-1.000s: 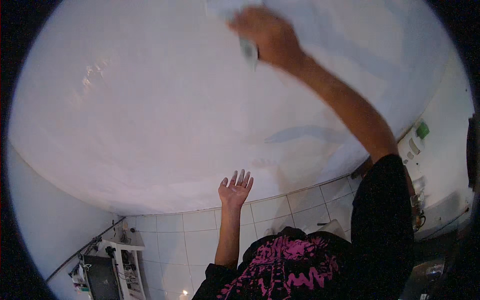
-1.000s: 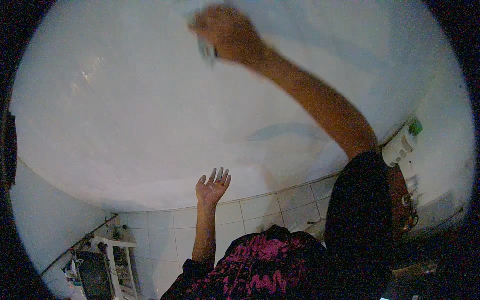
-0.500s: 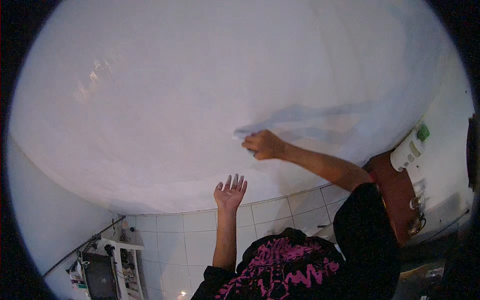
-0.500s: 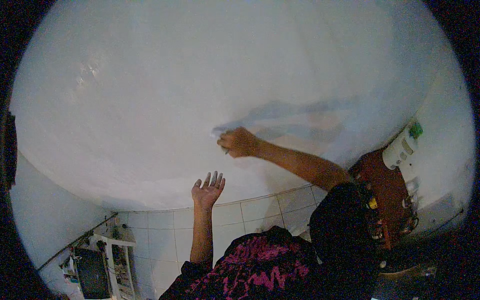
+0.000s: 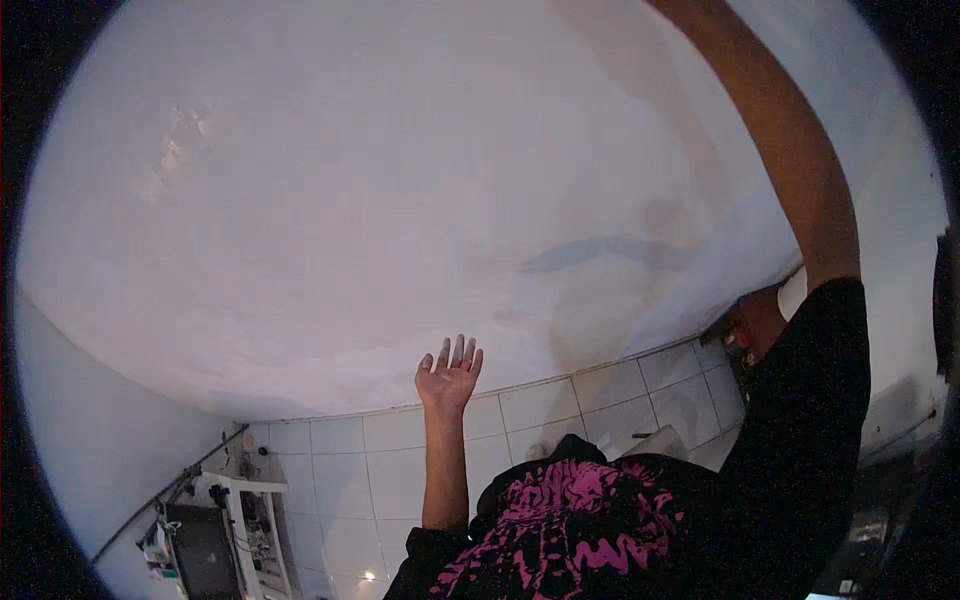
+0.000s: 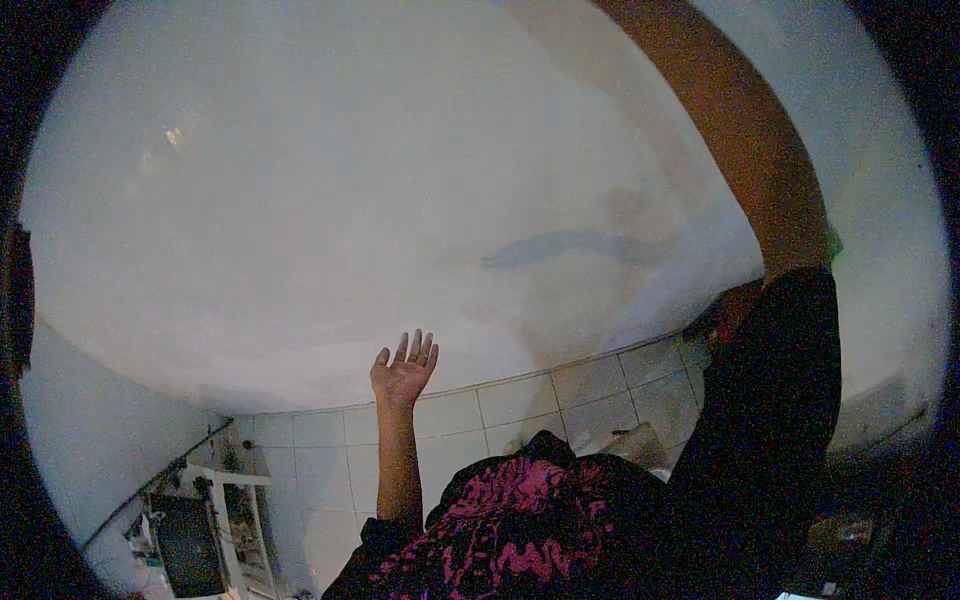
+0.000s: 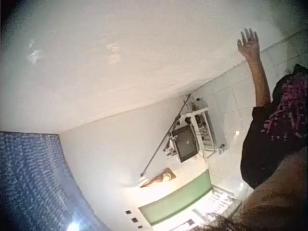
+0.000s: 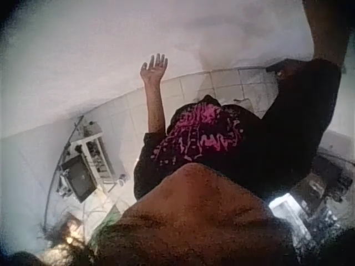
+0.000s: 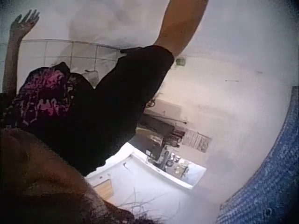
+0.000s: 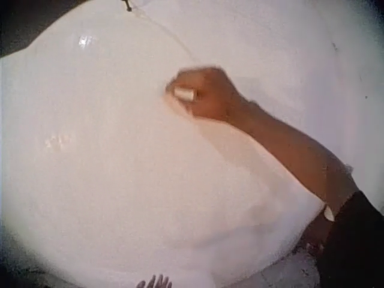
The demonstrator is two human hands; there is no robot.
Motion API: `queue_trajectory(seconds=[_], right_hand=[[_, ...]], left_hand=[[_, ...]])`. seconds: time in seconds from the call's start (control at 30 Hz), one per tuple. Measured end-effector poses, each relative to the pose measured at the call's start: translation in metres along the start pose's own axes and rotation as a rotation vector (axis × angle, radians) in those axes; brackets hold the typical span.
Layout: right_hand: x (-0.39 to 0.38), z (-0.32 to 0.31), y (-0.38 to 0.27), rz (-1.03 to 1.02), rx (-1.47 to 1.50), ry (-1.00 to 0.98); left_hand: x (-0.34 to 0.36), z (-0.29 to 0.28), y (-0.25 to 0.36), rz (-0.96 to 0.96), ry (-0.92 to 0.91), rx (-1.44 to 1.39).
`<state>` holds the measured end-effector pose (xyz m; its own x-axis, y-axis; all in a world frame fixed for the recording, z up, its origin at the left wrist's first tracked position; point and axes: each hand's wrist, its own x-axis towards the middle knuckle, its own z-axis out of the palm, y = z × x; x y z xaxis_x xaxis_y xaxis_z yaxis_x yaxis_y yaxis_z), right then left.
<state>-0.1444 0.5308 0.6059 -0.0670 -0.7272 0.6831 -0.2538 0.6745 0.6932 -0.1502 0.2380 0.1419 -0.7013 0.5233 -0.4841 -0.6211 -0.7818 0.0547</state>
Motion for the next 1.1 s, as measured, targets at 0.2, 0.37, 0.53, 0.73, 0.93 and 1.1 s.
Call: queue_trajectory(seconds=[0.2, 0.37, 0.53, 0.73, 0.93, 1.1], right_hand=[[-0.021, 0.0, 0.0, 0.184, -0.118, 0.11], [-0.131, 0.048, -0.125, 0.24, -0.176, -0.18], [-0.196, 0.063, -0.241, 0.441, 0.102, -0.257], [-0.203, 0.061, -0.317, 0.901, 0.345, -0.325], [-0.268, 0.035, -0.42, 2.066, 0.453, 0.271], [-0.312, -0.064, -0.568, 2.522, 0.013, 0.867]], left_hand=[[-0.002, -0.001, 0.005, -0.059, -0.004, -0.001], [-0.007, 0.001, 0.013, -0.156, -0.037, 0.028], [-0.002, -0.001, 0.018, -0.197, 0.046, 0.071], [0.008, -0.002, 0.034, -0.324, 0.174, 0.186], [0.045, -0.027, 0.065, -0.428, 0.404, 0.227], [0.071, -0.045, 0.084, -0.491, 0.568, 0.349]])
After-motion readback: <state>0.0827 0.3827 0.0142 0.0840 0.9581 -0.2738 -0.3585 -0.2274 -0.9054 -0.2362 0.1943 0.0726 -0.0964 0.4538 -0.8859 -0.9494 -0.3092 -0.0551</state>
